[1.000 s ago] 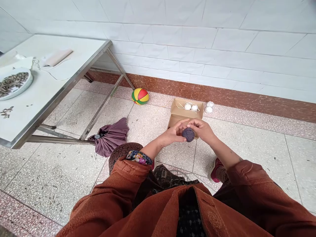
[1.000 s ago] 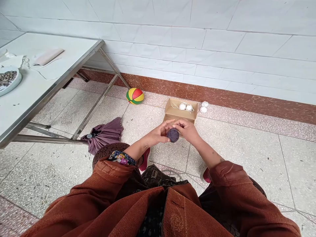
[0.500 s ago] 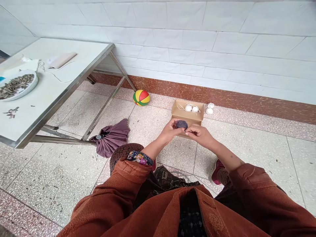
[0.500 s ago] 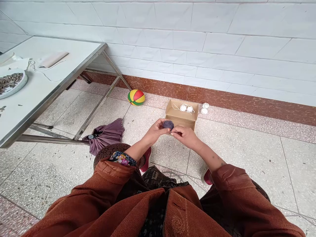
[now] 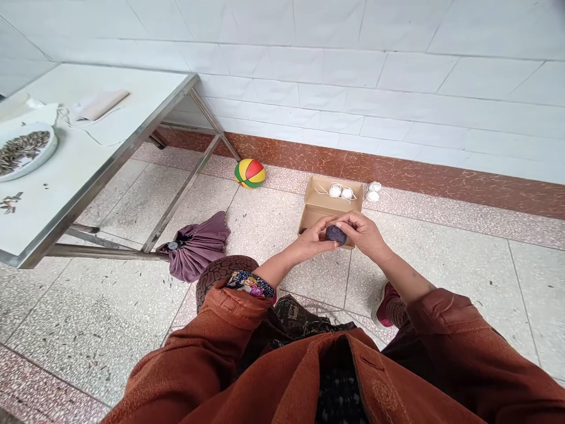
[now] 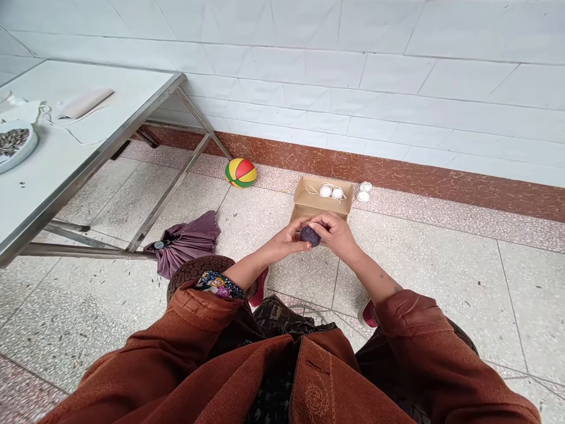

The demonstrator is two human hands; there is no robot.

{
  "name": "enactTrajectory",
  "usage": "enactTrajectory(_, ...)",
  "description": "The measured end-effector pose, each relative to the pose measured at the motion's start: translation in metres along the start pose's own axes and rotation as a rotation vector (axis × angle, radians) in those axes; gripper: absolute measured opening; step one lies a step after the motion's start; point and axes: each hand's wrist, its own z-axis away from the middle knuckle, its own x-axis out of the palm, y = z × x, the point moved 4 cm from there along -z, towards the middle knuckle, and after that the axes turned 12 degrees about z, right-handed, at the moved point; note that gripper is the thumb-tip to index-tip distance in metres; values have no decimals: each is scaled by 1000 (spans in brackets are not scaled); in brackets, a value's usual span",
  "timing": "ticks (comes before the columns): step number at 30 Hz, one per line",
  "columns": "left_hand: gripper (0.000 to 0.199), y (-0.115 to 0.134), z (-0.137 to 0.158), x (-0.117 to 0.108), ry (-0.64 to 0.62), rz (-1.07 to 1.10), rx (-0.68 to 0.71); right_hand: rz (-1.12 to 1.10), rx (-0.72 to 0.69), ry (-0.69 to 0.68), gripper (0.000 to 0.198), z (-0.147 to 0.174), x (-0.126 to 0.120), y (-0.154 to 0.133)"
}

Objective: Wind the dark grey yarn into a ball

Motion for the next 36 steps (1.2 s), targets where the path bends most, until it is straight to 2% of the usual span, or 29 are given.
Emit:
enactTrajectory(3,51,-2,-1,2,-15,9,-13,16,2,-19,15,1,-1,-2)
enactTrajectory(5,48,-3,-2,3,-32,5,-15,17,-7,-26,15,1,-3,-4)
enactTrajectory(11,79,0,-2,7,-84,-8,-23,-7,-67,-81,16,-1,-4,-10)
enactTrajectory(16,91,4,0,8,-57,13,-10,-103,91,-85,24,-1,0,2)
enactTrajectory(18,86,7,3,11,-74,73,-1,-152,165,-121,26,0,4,10)
enactTrajectory(23,54,8,6,11,-102,267,-32,-123,255,-130,29,4,10,23)
enactTrajectory(30,49,8,6,6,-44,348,-44,66,125,-103,18,7,11,25)
enactTrajectory(36,50,11,3,-9,149,226,41,162,-5,-189,15,17,22,17)
